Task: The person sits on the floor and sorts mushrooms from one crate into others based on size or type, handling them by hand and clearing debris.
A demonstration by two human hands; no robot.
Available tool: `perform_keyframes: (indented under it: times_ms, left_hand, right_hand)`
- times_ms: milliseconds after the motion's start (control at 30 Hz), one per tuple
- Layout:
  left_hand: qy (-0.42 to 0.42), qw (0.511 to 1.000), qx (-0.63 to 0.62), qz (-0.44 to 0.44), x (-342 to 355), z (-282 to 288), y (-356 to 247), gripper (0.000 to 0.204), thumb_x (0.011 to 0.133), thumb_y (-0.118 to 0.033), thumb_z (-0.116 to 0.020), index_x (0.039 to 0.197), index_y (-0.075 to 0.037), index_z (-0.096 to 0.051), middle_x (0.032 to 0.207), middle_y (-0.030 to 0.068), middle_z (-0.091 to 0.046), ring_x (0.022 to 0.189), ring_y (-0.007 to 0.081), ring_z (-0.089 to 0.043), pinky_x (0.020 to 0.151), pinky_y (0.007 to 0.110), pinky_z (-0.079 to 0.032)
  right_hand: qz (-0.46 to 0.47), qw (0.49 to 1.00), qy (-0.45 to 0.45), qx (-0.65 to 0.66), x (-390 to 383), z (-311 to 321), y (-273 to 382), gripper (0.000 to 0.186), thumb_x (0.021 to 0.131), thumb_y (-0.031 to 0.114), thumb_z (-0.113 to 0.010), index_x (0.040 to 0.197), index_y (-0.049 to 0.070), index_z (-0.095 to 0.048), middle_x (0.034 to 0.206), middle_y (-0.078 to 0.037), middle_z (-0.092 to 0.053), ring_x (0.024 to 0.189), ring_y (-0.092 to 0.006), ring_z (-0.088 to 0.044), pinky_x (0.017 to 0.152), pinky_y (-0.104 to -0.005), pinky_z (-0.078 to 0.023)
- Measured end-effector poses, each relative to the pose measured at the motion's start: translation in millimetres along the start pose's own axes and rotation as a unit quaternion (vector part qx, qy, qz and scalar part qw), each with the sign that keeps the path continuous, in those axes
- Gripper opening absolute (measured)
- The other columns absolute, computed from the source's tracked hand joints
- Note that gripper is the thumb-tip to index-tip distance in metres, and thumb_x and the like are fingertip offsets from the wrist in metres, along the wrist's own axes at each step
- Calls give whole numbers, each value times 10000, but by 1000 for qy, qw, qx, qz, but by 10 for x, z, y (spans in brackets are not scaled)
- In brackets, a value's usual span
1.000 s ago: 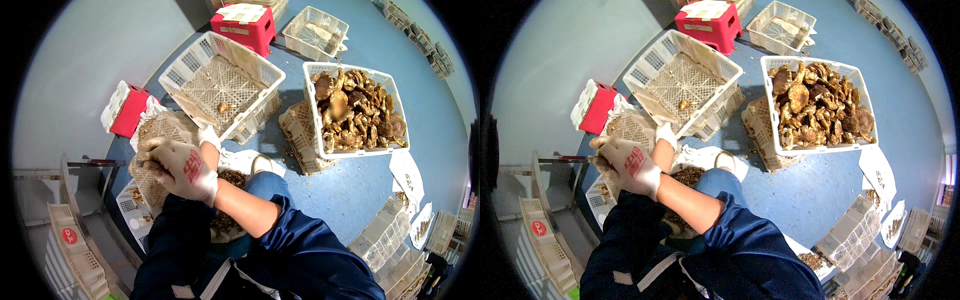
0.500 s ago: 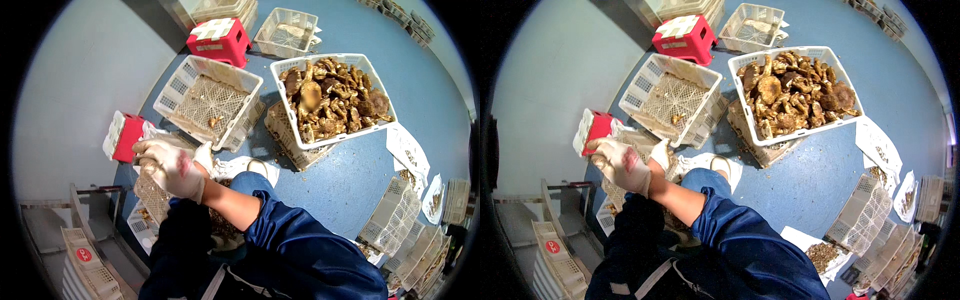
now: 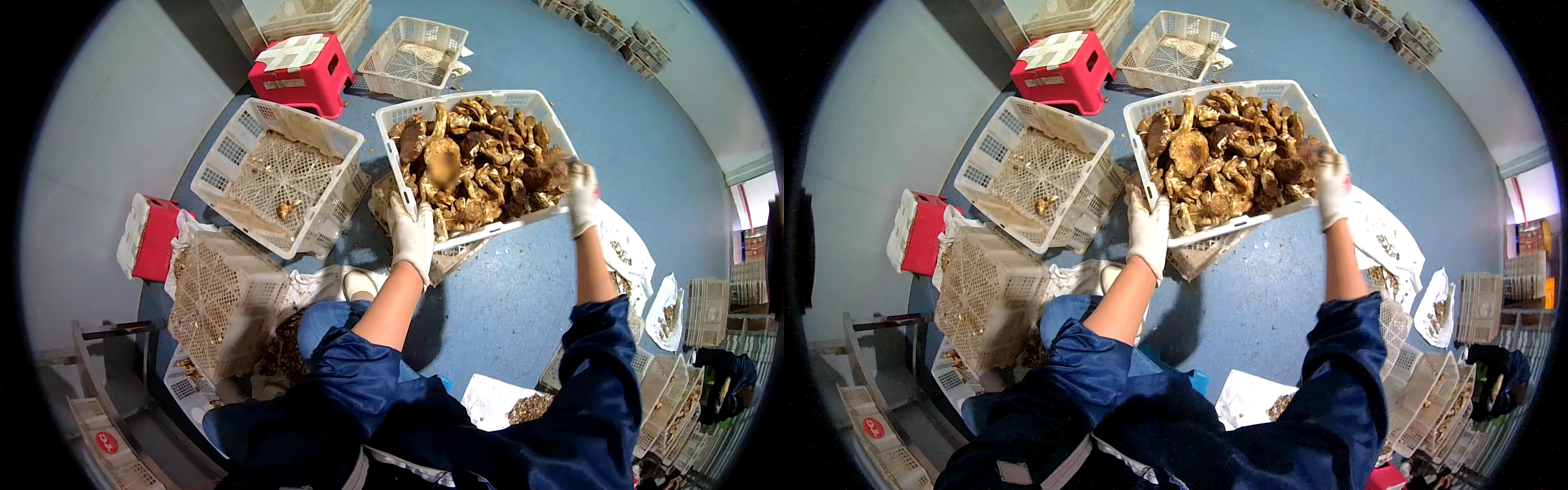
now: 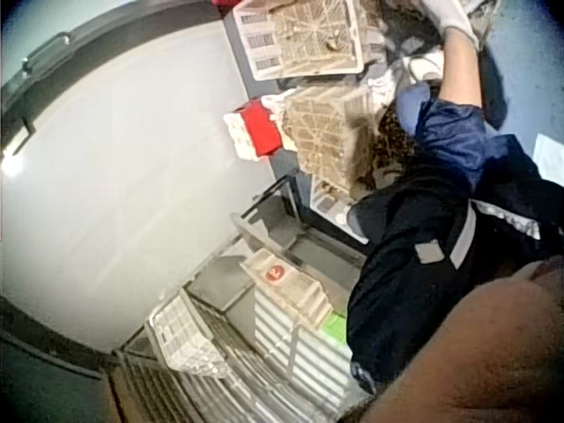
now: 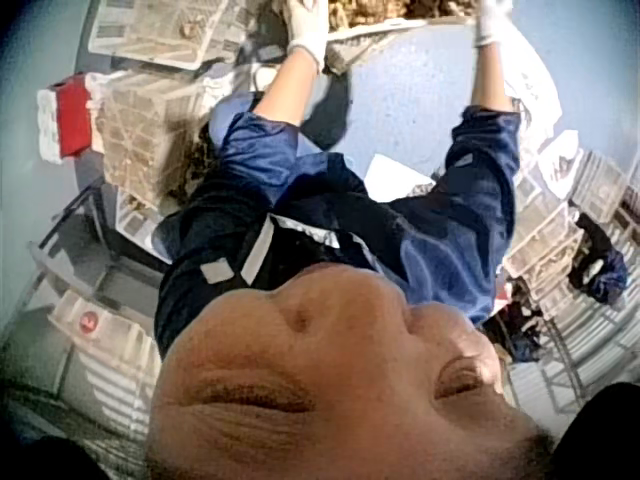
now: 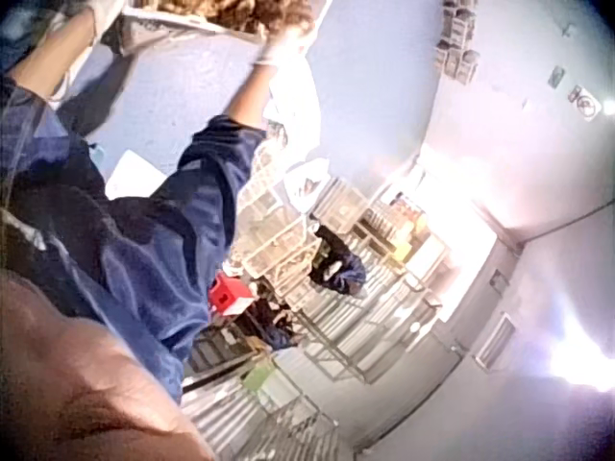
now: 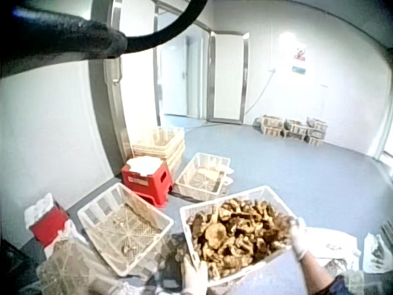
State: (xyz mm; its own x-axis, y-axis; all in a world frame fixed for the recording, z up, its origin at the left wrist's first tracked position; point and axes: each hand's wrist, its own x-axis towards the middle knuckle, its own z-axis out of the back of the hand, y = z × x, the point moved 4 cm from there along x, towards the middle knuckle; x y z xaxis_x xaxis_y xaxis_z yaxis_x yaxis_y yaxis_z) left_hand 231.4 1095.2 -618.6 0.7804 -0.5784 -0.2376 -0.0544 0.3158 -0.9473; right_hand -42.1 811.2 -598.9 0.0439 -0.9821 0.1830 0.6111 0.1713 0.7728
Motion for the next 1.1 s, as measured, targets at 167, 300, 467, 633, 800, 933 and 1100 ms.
perform_keyframes:
  times_ms: [167, 300, 467, 633, 800, 933, 1100]
  left_hand:
    - [-35, 971, -190, 141, 425, -77, 671, 350, 939, -100, -626, 1277, -91, -536, 986, 13, -614, 798, 112, -537, 713, 284, -481]
    - [29, 976, -163, 143, 372, -144, 474, 332, 914, -21, -615, 1238, -83, -579, 945, -18, -585, 806, 95, -528, 776, 248, -464]
    - [-68, 987, -120, 87, 745, 101, 917, 361, 868, -28, -569, 1210, -116, -641, 1017, 88, -721, 864, 187, -674, 805, 338, -525]
    - [-35, 991, 86, 98, 746, 595, 605, 354, 857, -205, -608, 1188, -86, -657, 1119, 162, -706, 1045, 330, -671, 899, 403, -519]
    - [-52, 970, 219, 92, 539, 626, 175, 373, 806, -266, -682, 1108, -48, -647, 1063, 197, -663, 1038, 353, -646, 900, 436, -520]
    - [2, 978, 166, 123, 500, 702, 237, 368, 805, -303, -689, 1070, -52, -638, 1097, 188, -656, 1031, 338, -654, 859, 444, -540]
    - [33, 973, 124, 193, 254, 1255, 32, 365, 813, -362, -659, 1086, -121, -652, 1039, 123, -689, 896, 245, -692, 779, 394, -535]
  right_hand:
    - [-52, 980, 57, -183, 956, 96, -833, 461, 985, 422, -501, 1230, 57, -638, 1136, -179, -697, 1068, -320, -662, 886, -395, -502]
    - [-73, 983, 44, -164, 941, 18, -1239, 420, 997, 359, -498, 1197, 29, -666, 1048, -102, -716, 962, -195, -644, 848, -341, -494]
    - [-154, 972, 176, 21, 354, 430, -1208, 343, 1022, 264, -470, 1176, 12, -646, 1001, -57, -671, 841, -121, -603, 746, -268, -494]
    - [-281, 930, 170, 166, -983, 806, -911, 254, 1033, 203, -487, 1179, 28, -598, 965, -35, -651, 818, -133, -629, 737, -314, -544]
    - [-184, 903, 200, 332, -414, 509, -1090, 244, 1035, 242, -487, 1076, 65, -651, 896, -5, -621, 780, -138, -558, 748, -295, -477]
    - [-189, 920, 173, 295, -493, 141, -617, 381, 973, 333, -578, 1202, 38, -651, 1078, -76, -681, 956, -196, -634, 843, -335, -511]
    - [-310, 828, 316, 345, -1015, 324, -210, 446, 1038, 311, -340, 1334, 44, -541, 1290, -134, -613, 1167, -314, -613, 1006, -445, -509]
